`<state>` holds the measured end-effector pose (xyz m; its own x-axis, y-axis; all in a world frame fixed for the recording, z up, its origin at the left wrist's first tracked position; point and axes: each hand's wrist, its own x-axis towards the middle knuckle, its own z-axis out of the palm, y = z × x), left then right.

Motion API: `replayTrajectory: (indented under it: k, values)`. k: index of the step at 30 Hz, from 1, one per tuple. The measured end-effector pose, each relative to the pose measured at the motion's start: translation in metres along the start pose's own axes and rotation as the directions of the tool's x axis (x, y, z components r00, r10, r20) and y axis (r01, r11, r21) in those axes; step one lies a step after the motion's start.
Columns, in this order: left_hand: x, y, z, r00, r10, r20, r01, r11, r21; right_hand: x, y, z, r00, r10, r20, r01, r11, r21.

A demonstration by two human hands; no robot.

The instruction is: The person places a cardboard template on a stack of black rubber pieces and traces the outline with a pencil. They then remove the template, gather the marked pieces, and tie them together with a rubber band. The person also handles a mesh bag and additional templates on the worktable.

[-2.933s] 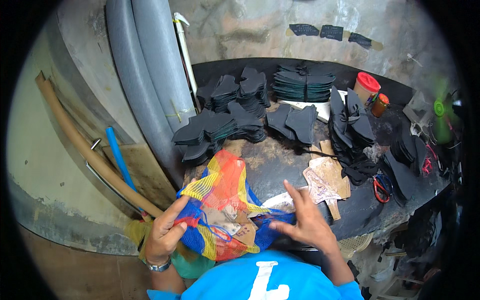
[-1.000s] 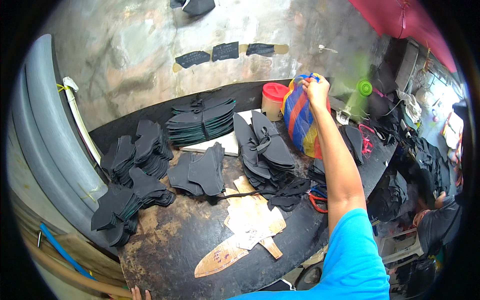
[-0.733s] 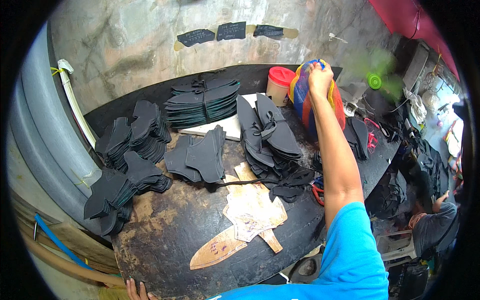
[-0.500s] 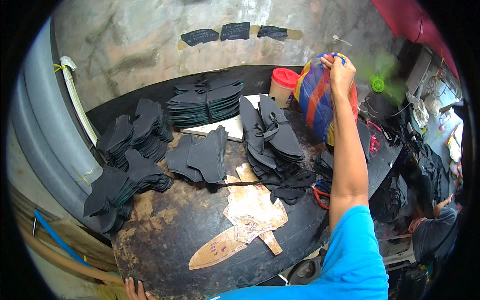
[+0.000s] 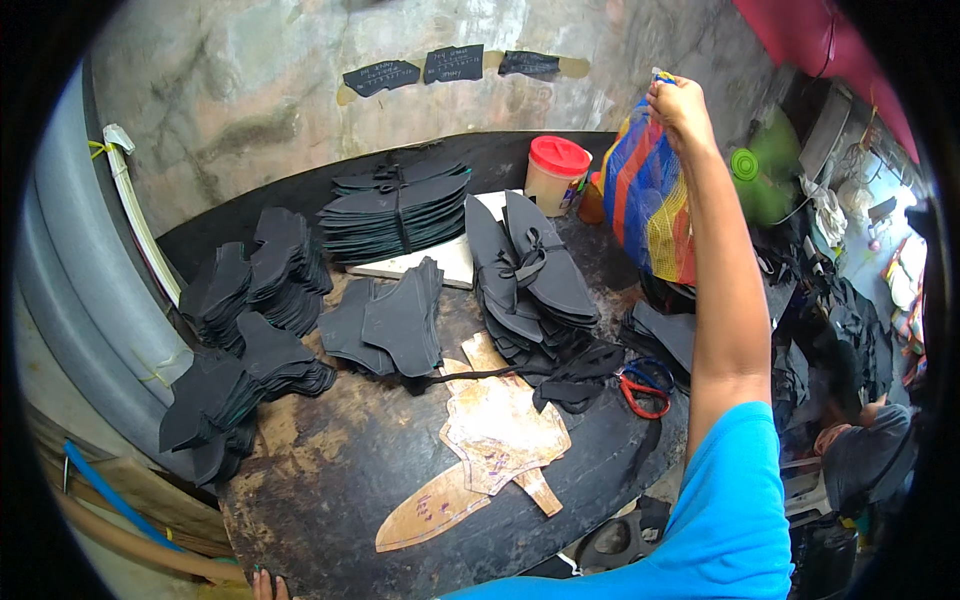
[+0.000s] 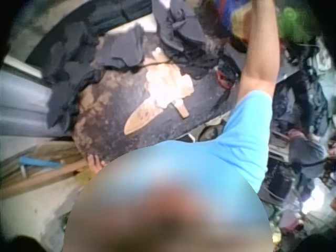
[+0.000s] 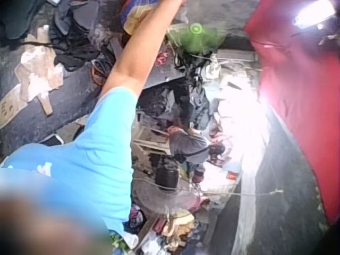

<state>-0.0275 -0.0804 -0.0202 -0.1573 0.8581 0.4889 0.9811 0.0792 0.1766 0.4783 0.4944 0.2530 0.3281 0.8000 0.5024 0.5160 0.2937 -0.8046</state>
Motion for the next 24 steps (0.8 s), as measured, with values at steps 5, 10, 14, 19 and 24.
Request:
replayTrajectory:
  k: [5, 10, 14, 19, 24]
  values:
    - [0.001, -0.004, 0.000, 0.999, 0.040, -0.011, -0.040, 0.999, -0.002, 0.013, -0.010, -0.012, 0.993, 0.083, 0.081, -0.089, 0.994, 0.069]
    - [-0.005, -0.010, 0.008, 0.999, 0.029, -0.042, -0.031, 0.999, -0.041, 0.006, 0.000, -0.002, 0.987, 0.154, 0.046, -0.153, 0.988, -0.031]
    - [-0.013, -0.010, 0.010, 0.998, -0.017, -0.065, 0.013, 0.998, -0.058, -0.002, 0.064, 0.030, 0.985, -0.105, -0.136, 0.044, 0.919, -0.393]
    - [-0.013, -0.013, 0.013, 0.996, -0.004, -0.092, -0.002, 0.998, -0.066, -0.017, 0.140, 0.062, 0.977, 0.088, -0.195, -0.127, 0.971, -0.202]
    - [-0.023, -0.017, 0.014, 0.989, -0.131, 0.073, 0.130, 0.991, 0.013, -0.043, 0.132, 0.064, 0.943, 0.314, 0.108, -0.292, 0.940, -0.176]
